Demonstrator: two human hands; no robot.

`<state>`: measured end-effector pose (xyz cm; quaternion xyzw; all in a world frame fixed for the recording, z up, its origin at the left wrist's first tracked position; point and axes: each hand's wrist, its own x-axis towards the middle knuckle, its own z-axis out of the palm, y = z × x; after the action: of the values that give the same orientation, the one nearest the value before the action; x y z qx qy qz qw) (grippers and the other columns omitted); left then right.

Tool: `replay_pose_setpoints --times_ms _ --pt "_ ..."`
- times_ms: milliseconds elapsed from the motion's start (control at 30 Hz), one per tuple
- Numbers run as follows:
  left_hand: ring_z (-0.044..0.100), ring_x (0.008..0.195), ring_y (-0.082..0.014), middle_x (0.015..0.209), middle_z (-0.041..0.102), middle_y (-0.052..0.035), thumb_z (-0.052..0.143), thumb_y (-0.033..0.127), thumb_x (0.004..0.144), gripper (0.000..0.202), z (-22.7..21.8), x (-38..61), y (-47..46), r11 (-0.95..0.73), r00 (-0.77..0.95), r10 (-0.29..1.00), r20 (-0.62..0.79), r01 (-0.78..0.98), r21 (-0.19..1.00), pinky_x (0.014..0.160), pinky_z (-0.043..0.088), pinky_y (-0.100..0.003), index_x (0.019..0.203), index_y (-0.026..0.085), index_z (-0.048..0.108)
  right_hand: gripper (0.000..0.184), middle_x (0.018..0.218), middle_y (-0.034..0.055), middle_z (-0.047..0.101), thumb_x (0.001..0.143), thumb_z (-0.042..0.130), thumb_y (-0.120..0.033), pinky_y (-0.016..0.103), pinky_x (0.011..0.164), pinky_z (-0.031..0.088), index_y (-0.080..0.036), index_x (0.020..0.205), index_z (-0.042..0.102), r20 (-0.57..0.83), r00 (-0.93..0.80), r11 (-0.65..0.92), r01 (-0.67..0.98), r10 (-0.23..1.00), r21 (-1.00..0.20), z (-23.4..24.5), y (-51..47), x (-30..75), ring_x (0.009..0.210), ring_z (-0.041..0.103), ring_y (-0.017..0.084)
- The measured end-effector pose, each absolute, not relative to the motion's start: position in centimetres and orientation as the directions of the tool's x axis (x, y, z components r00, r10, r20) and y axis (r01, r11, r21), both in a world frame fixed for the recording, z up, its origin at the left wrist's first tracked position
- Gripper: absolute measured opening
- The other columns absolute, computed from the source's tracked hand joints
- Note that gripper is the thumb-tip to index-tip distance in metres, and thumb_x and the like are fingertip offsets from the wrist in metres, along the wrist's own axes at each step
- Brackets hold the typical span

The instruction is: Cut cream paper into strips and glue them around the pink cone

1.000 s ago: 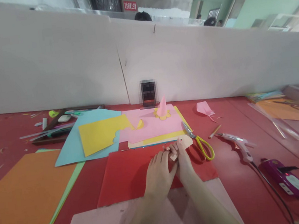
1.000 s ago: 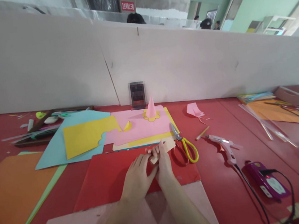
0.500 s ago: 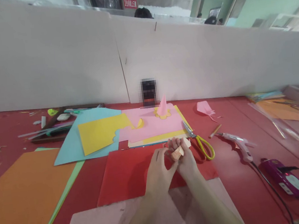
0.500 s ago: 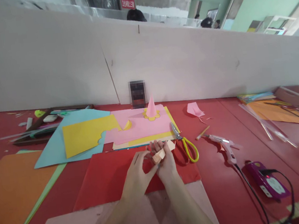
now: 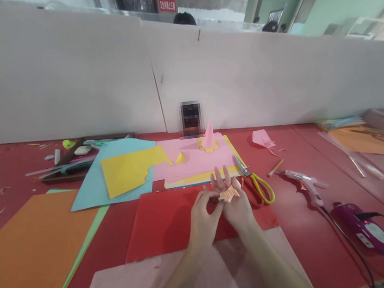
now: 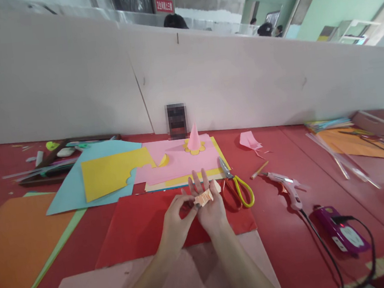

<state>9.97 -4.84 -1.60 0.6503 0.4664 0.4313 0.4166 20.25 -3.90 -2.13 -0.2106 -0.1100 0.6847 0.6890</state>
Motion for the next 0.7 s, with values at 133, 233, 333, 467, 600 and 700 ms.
replay_pose_setpoints --times_ms 133,233,333,467,600,700 --pt "0.056 0.079 -0.0142 0.087 0.055 -0.0009 0.053 0.018 0.077 0.012 -1.46 9.80 -4.87 -0.260 0.185 0.961 0.206 0.339 0.904 0.073 0.047 -0.028 0.087 0.021 0.058 0.029 0.127 0.0005 0.053 0.085 0.044 -0.042 0.033 0.074 0.051 -0.035 0.109 0.058 -0.132 0.011 -0.046 -0.907 0.991 -0.418 -2.07 -3.97 20.05 0.110 0.051 0.018" --pt "0.055 0.085 -0.0148 0.091 0.055 -0.0014 0.053 0.013 0.076 0.016 -1.48 9.61 -4.88 -0.345 0.201 0.937 0.285 0.414 0.842 0.077 0.046 -0.029 0.088 0.022 0.058 0.027 0.125 0.0005 0.054 0.086 0.044 -0.038 0.031 0.075 0.050 -0.034 0.109 0.058 -0.136 -0.010 -0.062 -0.919 0.991 -0.390 -2.11 -3.98 19.98 0.110 0.052 0.017" --pt "0.054 0.089 -0.0165 0.092 0.056 -0.0021 0.052 0.010 0.075 0.018 -1.56 9.54 -4.88 -0.441 0.239 0.898 0.371 0.464 0.768 0.082 0.044 -0.031 0.086 0.022 0.059 0.026 0.123 0.0014 0.056 0.085 0.046 -0.038 0.030 0.078 0.049 -0.032 0.107 0.060 -0.158 0.017 -0.044 -0.926 0.987 -0.376 -2.32 -3.89 19.97 0.108 0.053 0.016" --pt "0.055 0.086 -0.0171 0.088 0.056 -0.0026 0.053 0.018 0.078 0.008 -1.44 9.66 -4.97 -0.399 0.225 0.917 0.331 0.447 0.801 0.078 0.045 -0.031 0.080 0.021 0.060 0.027 0.123 0.0024 0.056 0.083 0.048 -0.040 0.033 0.080 0.049 -0.031 0.105 0.060 -0.197 0.048 -0.041 -0.905 0.979 -0.423 -2.52 -3.74 19.99 0.106 0.054 0.017" --pt "0.055 0.082 -0.0164 0.084 0.056 -0.0018 0.054 0.022 0.077 0.008 -1.23 9.97 -5.25 -0.304 0.221 0.948 0.230 0.402 0.864 0.075 0.045 -0.029 0.073 0.021 0.060 0.027 0.120 0.0015 0.058 0.082 0.049 -0.040 0.037 0.081 0.048 -0.033 0.106 0.060 -0.189 0.072 -0.018 -0.901 0.979 -0.433 -2.51 -3.64 20.03 0.106 0.054 0.017" --pt "0.055 0.077 -0.0156 0.079 0.056 -0.0010 0.053 0.020 0.076 0.008 -1.13 10.28 -5.53 -0.264 0.250 0.952 0.177 0.376 0.888 0.072 0.044 -0.028 0.071 0.021 0.060 0.024 0.110 0.0008 0.063 0.081 0.052 -0.036 0.038 0.084 0.047 -0.032 0.102 0.061 -0.236 0.118 0.021 -0.925 0.964 -0.379 -2.51 -3.47 20.06 0.099 0.058 0.016"
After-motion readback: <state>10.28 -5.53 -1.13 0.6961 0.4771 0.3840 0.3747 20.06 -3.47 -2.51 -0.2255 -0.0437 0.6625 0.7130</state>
